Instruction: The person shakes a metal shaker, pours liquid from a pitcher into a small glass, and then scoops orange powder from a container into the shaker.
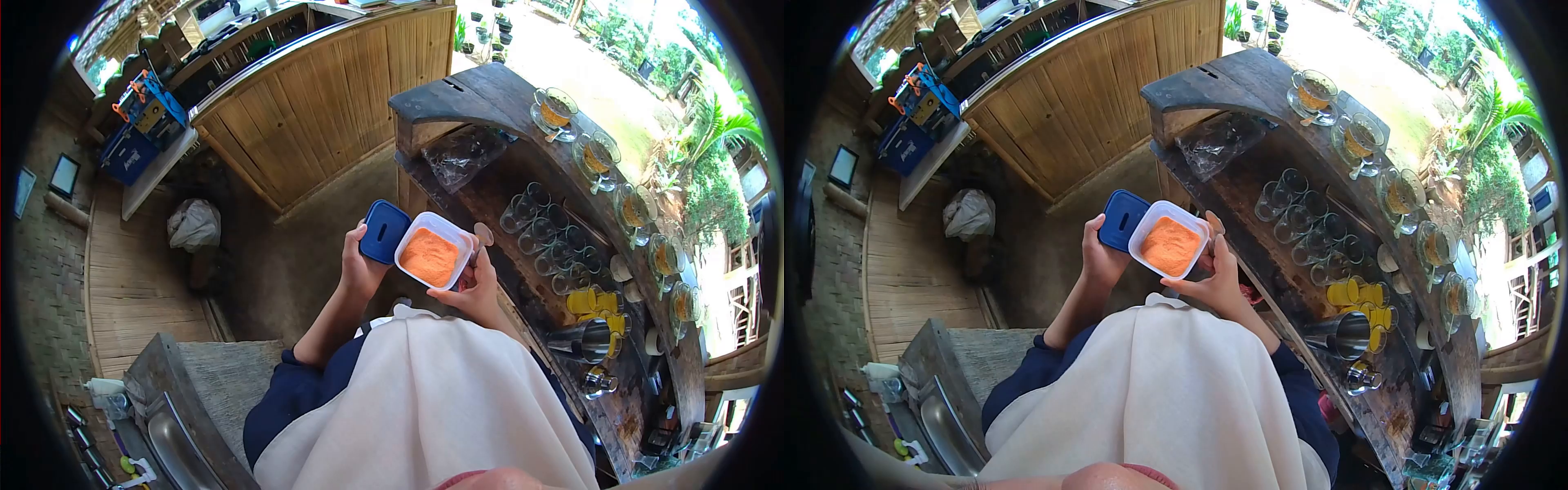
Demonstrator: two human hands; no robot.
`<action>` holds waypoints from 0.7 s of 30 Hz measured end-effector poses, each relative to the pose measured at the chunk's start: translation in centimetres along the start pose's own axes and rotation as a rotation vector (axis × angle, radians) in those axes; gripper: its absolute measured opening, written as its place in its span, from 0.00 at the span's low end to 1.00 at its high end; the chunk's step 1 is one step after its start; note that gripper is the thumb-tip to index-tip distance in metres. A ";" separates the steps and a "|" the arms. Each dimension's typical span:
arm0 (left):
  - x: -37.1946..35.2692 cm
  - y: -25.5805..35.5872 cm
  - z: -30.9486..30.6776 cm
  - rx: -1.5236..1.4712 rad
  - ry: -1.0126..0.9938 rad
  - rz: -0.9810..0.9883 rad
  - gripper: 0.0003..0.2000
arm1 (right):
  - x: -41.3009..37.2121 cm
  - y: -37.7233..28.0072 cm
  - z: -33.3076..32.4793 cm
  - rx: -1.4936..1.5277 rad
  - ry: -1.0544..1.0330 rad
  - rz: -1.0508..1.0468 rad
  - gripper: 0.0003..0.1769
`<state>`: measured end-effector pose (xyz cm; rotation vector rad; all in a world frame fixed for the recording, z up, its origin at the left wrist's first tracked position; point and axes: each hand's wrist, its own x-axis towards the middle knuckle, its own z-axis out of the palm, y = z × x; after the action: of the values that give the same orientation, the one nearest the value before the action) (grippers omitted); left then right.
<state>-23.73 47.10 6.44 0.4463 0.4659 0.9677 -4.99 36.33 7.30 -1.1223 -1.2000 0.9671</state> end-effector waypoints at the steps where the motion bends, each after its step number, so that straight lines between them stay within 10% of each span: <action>1: 0.0 0.1 0.2 0.081 0.019 0.064 0.23 | 0.0 0.4 -0.1 -0.052 0.001 0.003 0.55; 8: -1.0 0.3 1.6 0.518 0.025 0.253 0.21 | 0.6 2.3 0.1 -0.184 0.093 -0.137 0.40; 21: -2.0 -0.2 3.3 1.315 -0.174 0.673 0.25 | 0.8 2.2 0.6 -0.162 0.116 -0.132 0.45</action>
<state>-22.72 44.76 9.33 1.9501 0.7834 1.1416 -5.48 37.63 5.28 -1.1937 -1.2580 0.7054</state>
